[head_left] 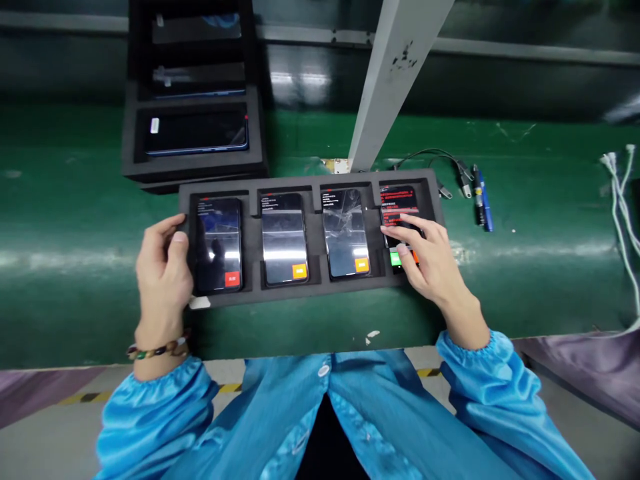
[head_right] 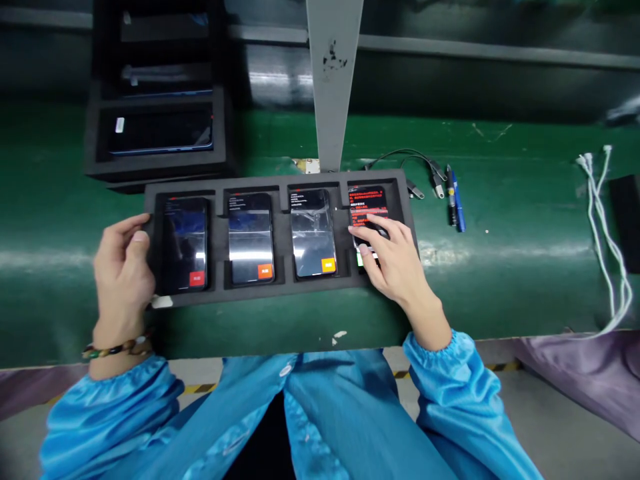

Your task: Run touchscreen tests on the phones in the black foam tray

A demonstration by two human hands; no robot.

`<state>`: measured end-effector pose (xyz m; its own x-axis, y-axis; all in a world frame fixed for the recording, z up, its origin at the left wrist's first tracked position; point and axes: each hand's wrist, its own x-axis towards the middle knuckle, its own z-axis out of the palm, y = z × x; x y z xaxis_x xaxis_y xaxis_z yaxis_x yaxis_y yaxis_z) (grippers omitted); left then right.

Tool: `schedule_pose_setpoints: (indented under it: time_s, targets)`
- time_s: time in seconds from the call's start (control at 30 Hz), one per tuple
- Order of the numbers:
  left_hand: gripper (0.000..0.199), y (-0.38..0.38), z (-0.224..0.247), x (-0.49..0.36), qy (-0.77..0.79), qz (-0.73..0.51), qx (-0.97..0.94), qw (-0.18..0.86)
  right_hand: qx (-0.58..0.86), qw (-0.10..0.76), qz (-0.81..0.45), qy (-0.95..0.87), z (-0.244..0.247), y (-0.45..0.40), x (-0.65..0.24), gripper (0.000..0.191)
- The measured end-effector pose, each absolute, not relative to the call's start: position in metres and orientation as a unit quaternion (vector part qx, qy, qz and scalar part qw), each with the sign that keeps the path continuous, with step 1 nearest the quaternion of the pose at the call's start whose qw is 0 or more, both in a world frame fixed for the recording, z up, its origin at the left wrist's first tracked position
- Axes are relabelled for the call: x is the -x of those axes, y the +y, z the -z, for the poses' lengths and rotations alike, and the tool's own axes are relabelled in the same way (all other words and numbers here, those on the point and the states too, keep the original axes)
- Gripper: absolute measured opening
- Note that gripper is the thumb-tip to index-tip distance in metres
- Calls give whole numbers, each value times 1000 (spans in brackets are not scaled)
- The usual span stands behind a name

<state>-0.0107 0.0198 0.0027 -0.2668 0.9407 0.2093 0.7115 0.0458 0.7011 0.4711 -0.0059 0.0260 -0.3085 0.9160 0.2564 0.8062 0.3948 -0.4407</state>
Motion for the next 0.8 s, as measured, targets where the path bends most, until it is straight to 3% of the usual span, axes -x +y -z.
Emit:
schedule_pose_setpoints:
  time_s: [0.27, 0.47, 0.57, 0.6, 0.7, 0.8]
  targets:
    - [46, 17, -7, 8, 710, -369, -578, 157, 645, 396, -63, -650, -13, -13, -487, 39]
    - [47, 17, -7, 7, 719, -365, -571, 155, 651, 401, -63, -642, -13, -15, -485, 38]
    - [47, 16, -8, 6, 719, -364, -571, 156, 631, 410, -101, -650, -13, -23, -492, 29]
    - [47, 16, -8, 6, 719, -364, -571, 156, 623, 409, -128, -655, -12, -26, -495, 30]
    - [47, 16, -9, 7, 718, -362, -575, 153, 603, 383, -194, -673, -7, -33, -505, 61]
    - [48, 16, -8, 7, 718, -359, -577, 149, 598, 384, -213, -670, -5, -33, -508, 61]
